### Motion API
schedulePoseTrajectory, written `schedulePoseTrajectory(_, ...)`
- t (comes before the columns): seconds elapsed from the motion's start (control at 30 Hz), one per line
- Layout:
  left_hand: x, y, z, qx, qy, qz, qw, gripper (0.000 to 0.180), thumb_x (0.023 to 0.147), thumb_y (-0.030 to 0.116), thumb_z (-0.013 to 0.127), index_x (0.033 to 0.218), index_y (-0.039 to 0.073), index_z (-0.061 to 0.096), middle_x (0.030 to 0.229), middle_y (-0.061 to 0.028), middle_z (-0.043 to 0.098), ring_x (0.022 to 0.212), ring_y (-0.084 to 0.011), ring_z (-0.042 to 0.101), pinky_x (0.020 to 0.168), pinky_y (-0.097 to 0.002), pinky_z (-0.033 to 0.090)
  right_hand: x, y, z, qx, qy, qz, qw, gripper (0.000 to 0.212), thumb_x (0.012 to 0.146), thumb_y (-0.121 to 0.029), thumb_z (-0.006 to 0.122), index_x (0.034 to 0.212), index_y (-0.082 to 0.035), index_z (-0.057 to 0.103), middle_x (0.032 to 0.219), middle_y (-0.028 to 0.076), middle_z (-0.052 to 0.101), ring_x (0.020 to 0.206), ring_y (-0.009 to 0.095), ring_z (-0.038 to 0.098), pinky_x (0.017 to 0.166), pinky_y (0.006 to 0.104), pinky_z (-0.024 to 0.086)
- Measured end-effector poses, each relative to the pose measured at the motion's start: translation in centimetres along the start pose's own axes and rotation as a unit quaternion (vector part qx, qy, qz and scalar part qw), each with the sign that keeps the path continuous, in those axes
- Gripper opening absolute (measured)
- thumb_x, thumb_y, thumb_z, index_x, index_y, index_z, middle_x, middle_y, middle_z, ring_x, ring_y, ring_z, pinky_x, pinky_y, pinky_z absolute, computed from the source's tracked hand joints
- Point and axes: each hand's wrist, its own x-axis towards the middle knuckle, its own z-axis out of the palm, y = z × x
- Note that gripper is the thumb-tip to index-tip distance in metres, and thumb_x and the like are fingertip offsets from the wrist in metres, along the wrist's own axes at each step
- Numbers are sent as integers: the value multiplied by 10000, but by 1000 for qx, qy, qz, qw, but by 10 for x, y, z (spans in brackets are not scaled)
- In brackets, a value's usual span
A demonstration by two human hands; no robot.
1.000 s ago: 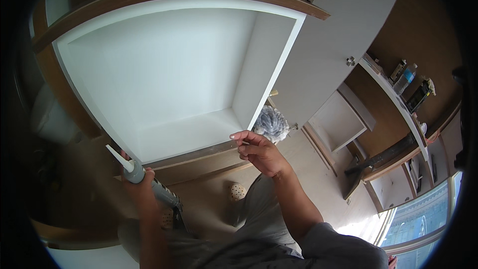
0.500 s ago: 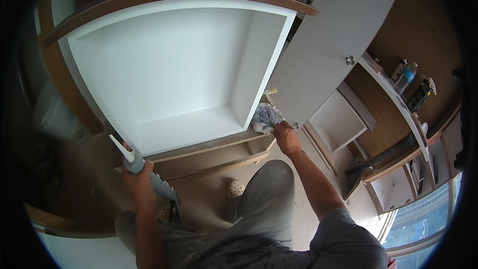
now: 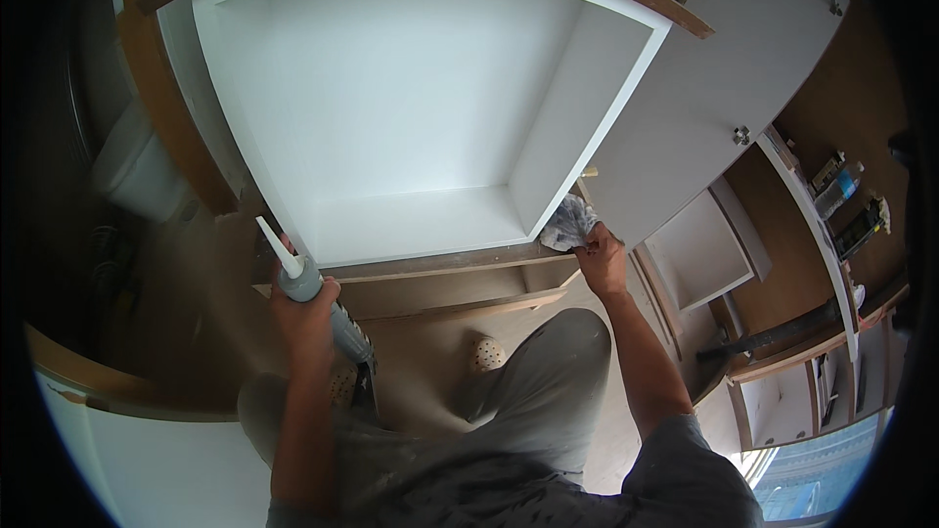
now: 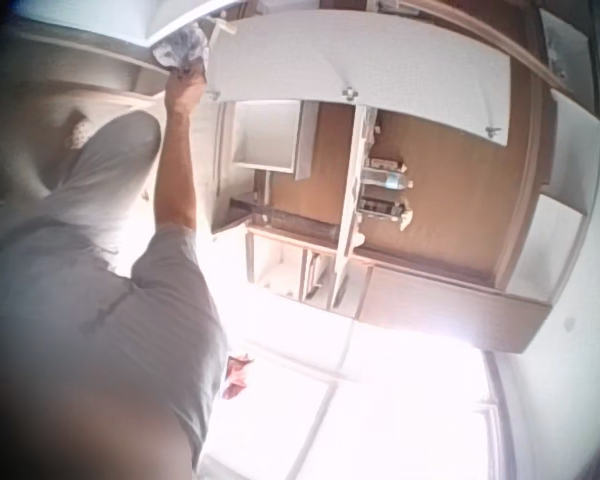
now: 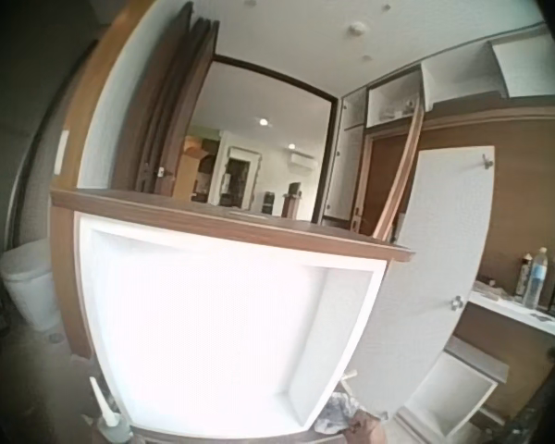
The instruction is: The person applies a bead of white sealant along the interior seams of a white basin using a caulking gun. They then smooth the sealant with their finger and wipe excess material onto a cloth.
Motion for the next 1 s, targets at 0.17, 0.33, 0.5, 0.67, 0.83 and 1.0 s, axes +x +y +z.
schedulePoseTrajectory(0.17, 2, -4, -2, 25, -5, 21, 999, 864, 775, -90, 688, 1590, 87, 462, 1237, -13, 615, 928, -93, 601, 822, -270, 524, -2, -2, -4, -77, -7, 2, 997, 299, 742, 32, 812, 860, -17, 542, 766, 126, 645, 706, 270, 686, 676, 362, 568)
schedulePoseTrajectory(0.33, 6, -11, -2, 18, 2, 21, 1000, 864, 769, -94, 689, 1584, 89, 471, 1211, -5, 604, 961, -94, 575, 835, -276, 528, -12, -3, -6, 50, 6, 0, 999, 204, 808, 8, 796, 835, 6, 594, 829, 127, 671, 751, 270, 695, 696, 368, 574)
schedulePoseTrajectory(0.5, 7, -12, -2, 13, 5, 27, 1000, 874, 766, -103, 687, 1589, 91, 468, 1251, -15, 600, 964, -101, 576, 855, -278, 521, -26, 0, -8, 38, 3, -17, 999, 167, 834, -16, 811, 909, 14, 664, 865, 139, 695, 768, 278, 708, 712, 380, 589)
schedulePoseTrajectory(0.67, 5, -12, -3, 11, 2, 19, 1000, 879, 757, -117, 684, 1585, 89, 476, 1346, -32, 596, 1000, -103, 584, 874, -279, 511, -26, 7, -5, 16, -15, -3, 1000, 208, 827, -54, 833, 851, 13, 637, 860, 151, 688, 748, 286, 695, 701, 396, 575)
schedulePoseTrajectory(0.83, 7, -15, -2, 11, 13, 46, 999, 872, 754, -128, 676, 1577, 86, 485, 1410, -41, 581, 995, -107, 602, 871, -282, 514, -26, -1, -9, -41, -49, -11, 998, 258, 805, -71, 860, 829, 4, 614, 838, 137, 673, 753, 259, 674, 696, 383, 560)
schedulePoseTrajectory(1.0, 3, -12, 2, 22, 34, 37, 998, 764, 759, -146, 664, 1481, 85, 563, 1324, -54, 593, 959, -122, 622, 854, -281, 534, -41, -26, -34, 100, -92, 113, 984, 227, 828, -26, 857, 925, -18, 652, 863, 46, 656, 815, 138, 655, 719, 302, 552)
